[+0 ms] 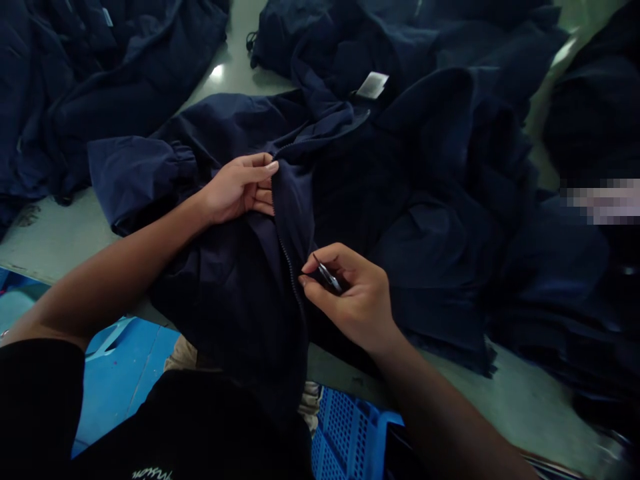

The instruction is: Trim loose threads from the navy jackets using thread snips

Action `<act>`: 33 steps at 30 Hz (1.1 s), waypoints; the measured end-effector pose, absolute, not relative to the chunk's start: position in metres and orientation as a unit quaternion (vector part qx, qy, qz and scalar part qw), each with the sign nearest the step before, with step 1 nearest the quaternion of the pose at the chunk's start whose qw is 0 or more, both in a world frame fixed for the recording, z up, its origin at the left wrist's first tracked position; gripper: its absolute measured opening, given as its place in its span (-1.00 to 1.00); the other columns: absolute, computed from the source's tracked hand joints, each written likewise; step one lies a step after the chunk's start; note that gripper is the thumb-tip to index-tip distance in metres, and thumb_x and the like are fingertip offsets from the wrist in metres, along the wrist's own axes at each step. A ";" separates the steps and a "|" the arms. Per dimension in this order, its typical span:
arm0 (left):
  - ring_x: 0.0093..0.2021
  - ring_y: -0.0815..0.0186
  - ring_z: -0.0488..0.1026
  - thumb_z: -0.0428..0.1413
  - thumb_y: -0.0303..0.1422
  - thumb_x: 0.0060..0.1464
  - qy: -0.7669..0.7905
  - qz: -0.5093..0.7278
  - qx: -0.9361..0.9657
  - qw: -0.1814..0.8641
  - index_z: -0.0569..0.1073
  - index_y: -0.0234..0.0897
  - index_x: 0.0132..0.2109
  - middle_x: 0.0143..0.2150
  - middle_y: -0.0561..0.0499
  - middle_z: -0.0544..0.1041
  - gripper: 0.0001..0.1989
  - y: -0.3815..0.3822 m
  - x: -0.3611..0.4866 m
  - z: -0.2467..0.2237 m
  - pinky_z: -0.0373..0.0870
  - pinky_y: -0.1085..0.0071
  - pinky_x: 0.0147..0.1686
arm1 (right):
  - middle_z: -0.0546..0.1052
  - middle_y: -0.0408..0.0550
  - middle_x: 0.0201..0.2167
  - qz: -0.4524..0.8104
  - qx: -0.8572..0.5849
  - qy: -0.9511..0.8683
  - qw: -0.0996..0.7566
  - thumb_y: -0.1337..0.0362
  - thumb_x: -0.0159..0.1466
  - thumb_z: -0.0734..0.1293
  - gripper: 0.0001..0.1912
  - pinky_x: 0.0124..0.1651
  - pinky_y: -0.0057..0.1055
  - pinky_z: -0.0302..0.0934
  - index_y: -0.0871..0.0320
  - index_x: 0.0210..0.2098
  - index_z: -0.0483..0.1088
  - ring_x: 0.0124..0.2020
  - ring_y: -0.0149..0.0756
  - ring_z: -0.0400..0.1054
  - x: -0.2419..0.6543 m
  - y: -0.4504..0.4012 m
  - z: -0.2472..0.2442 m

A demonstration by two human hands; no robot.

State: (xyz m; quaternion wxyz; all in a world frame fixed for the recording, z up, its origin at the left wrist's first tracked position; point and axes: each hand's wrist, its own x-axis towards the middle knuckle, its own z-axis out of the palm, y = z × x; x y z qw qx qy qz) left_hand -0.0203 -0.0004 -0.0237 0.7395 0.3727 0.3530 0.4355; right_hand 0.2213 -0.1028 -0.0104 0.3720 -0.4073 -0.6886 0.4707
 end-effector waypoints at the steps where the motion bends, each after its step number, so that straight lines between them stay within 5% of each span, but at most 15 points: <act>1: -0.54 0.36 0.59 0.07 -0.42 0.36 0.348 0.432 0.371 0.745 0.27 -0.27 -0.24 -0.51 0.16 0.48 -0.85 0.000 -0.020 -0.024 0.63 0.38 -0.46 | 0.45 -0.29 -0.49 0.472 -0.406 -0.690 0.370 0.46 0.22 0.43 -0.84 -0.51 -0.51 0.07 0.08 -0.32 0.43 -0.55 -0.55 0.21 0.221 -0.103 -0.010; 6: -0.52 0.29 0.62 0.14 -0.38 0.29 0.330 0.424 0.369 0.758 0.26 -0.25 -0.25 -0.50 0.12 0.54 -0.81 -0.002 -0.020 -0.022 0.64 0.35 -0.48 | 0.41 -0.31 -0.54 0.490 -0.425 -0.672 0.357 0.36 0.24 0.47 -0.89 -0.57 -0.50 -0.01 0.09 -0.28 0.47 -0.61 -0.56 0.12 0.223 -0.103 -0.009; 13: -0.50 0.20 0.65 0.18 -0.39 0.19 0.249 0.385 0.360 0.813 0.29 -0.29 -0.30 -0.51 0.07 0.57 -0.82 -0.012 -0.014 -0.016 0.66 0.32 -0.49 | 0.39 -0.24 -0.55 0.483 -0.506 -0.582 0.415 0.17 0.31 0.48 -0.87 -0.55 -0.43 0.10 0.08 -0.26 0.53 -0.60 -0.47 0.23 0.221 -0.092 -0.013; 22: -0.23 0.03 0.74 0.26 -0.35 0.18 0.169 0.154 0.385 0.894 0.59 -0.44 -0.22 -0.29 -0.23 0.73 -0.83 -0.046 0.004 -0.007 0.74 0.10 -0.15 | 0.47 -0.19 -0.45 0.581 -0.463 -0.495 0.451 -0.12 0.27 0.48 -0.61 -0.59 -0.41 0.19 0.08 -0.19 0.55 -0.61 -0.45 0.23 0.224 -0.080 -0.022; 28: -0.18 0.10 0.75 0.37 -0.22 0.12 0.190 0.030 0.512 0.837 0.68 -0.35 -0.21 -0.23 -0.17 0.75 -0.76 -0.051 0.011 -0.007 0.72 0.30 -0.13 | 0.36 -0.25 -0.61 0.564 -0.463 -0.567 0.383 0.05 0.16 0.58 -0.64 -0.54 -0.45 0.08 0.13 -0.47 0.41 -0.59 -0.45 0.20 0.221 -0.083 -0.010; 33: -0.37 0.16 0.72 0.38 -0.27 0.08 0.250 0.103 0.565 0.779 0.63 -0.38 -0.32 -0.32 -0.15 0.72 -0.78 -0.055 0.012 -0.005 0.69 0.41 -0.37 | 0.35 -0.25 -0.56 0.536 -0.465 -0.585 0.392 0.17 0.15 0.54 -0.76 -0.47 -0.43 0.08 0.13 -0.43 0.44 -0.53 -0.45 0.15 0.222 -0.083 -0.012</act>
